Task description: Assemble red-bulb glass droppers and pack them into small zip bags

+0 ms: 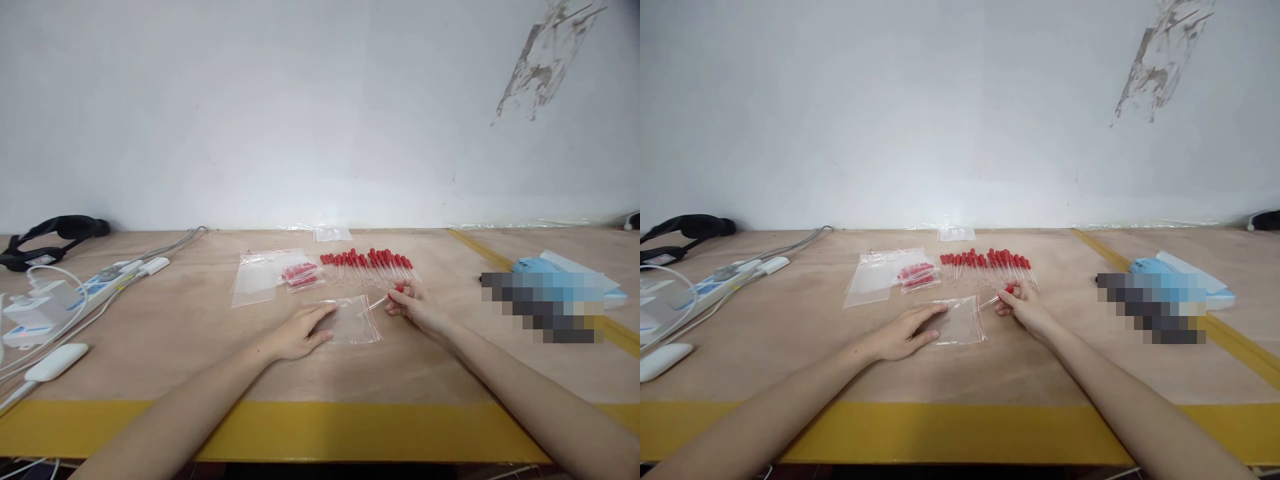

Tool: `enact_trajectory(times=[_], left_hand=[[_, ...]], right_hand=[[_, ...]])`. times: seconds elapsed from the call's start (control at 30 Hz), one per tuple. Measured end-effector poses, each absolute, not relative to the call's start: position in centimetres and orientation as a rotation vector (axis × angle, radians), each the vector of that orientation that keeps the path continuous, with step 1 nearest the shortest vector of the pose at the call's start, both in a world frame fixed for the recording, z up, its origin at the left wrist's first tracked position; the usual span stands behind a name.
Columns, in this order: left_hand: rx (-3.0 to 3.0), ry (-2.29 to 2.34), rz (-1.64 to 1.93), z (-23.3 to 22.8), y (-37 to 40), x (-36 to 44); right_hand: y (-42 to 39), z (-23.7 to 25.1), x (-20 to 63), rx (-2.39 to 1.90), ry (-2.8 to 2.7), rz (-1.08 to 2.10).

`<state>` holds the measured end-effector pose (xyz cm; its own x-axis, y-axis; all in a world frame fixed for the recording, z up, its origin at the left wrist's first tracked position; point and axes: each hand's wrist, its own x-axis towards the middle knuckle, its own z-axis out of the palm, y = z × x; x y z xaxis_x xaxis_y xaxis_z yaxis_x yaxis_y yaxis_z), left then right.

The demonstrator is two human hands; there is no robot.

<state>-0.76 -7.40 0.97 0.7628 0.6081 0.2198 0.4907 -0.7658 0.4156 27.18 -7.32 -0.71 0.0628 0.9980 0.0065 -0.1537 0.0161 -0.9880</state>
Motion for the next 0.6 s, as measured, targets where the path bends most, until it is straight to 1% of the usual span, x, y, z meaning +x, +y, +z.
enact_trajectory(times=[0.17,0.3,0.4,0.5,0.6], left_hand=[[2.622,0.837,0.506,1.0,-7.4,-0.7],[2.613,0.806,0.529,0.9,-7.3,-0.7],[2.607,0.792,0.539,0.8,-7.3,-0.7],[2.603,0.792,0.550,0.9,-7.4,-0.6],[2.585,0.792,0.554,1.1,-7.4,-0.6]], right_hand=[[-7.7,-1.1,26.7,-1.142,-1.360,1.210],[-7.9,-0.8,26.4,-1.023,-1.508,1.189],[-8.0,-0.5,25.8,-0.933,-1.553,1.288],[-8.0,-0.4,25.3,-0.941,-1.565,1.417],[-7.6,-0.4,25.4,-0.977,-1.577,1.406]])
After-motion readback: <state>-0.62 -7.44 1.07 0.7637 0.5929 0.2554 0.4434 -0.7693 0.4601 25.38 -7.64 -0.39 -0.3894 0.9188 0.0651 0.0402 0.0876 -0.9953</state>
